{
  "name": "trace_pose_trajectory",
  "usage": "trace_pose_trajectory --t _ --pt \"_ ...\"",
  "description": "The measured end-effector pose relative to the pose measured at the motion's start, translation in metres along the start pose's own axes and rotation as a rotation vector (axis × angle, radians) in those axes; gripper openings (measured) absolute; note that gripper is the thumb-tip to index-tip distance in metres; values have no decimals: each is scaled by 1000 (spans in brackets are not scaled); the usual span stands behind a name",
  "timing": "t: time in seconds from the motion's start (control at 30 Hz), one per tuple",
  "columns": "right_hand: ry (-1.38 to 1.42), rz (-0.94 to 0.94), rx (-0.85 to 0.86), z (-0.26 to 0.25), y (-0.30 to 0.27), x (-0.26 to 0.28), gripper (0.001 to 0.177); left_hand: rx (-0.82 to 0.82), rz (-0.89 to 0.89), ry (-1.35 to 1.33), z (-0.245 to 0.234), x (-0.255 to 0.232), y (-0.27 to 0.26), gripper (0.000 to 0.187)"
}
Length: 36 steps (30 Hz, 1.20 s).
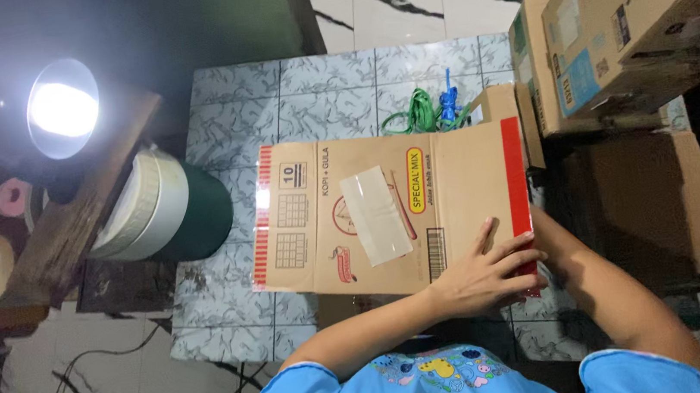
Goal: The person flattens empty cardboard boxes on a tiled table, pressing each box flat with their hands and stacking the flattened boxes on top of one another. They work through several boxes one at a time, opening the flaps and pressing the sides down.
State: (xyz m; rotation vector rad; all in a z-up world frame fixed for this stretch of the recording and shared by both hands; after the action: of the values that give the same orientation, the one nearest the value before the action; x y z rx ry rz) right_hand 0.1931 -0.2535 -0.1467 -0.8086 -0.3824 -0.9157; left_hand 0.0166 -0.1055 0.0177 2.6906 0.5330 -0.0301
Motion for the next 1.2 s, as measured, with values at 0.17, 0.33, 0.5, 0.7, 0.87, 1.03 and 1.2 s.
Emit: trace_pose_trajectory --t 0.17,0.33,0.5,0.7,0.87,1.03,1.2 --pt "177 -159 -209 -61 0 33 72 73 -4 48 4 4 -2 54" --pt "-28 -109 -416 -73 27 92 88 37 -7 -17 3 8 6 56" --pt "-199 -139 -260 -6 53 137 89 72 25 97 9 21 13 66" --pt "-580 -110 20 72 70 145 57 12 -38 95 15 43 23 55" --pt "-914 -108 -38 72 98 142 48 25 -66 105 19 69 25 58" --pt "-1413 -424 -94 56 126 146 57 -240 -239 -201 6 112 6 59" --pt "-1388 -453 -169 44 142 137 61 -160 -843 441 -16 195 -87 62"
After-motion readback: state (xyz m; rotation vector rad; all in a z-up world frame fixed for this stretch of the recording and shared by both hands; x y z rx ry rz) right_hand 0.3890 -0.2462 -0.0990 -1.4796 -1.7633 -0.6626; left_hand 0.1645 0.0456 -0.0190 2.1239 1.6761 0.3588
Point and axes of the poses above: each hand's wrist, its own y-axis towards the middle knuckle, its own z-axis out of the palm, x = y × z, the point moved 5 cm from there along y, towards the middle knuckle, and after that the axes turned 11 degrees about y, right-handed, at the moved point
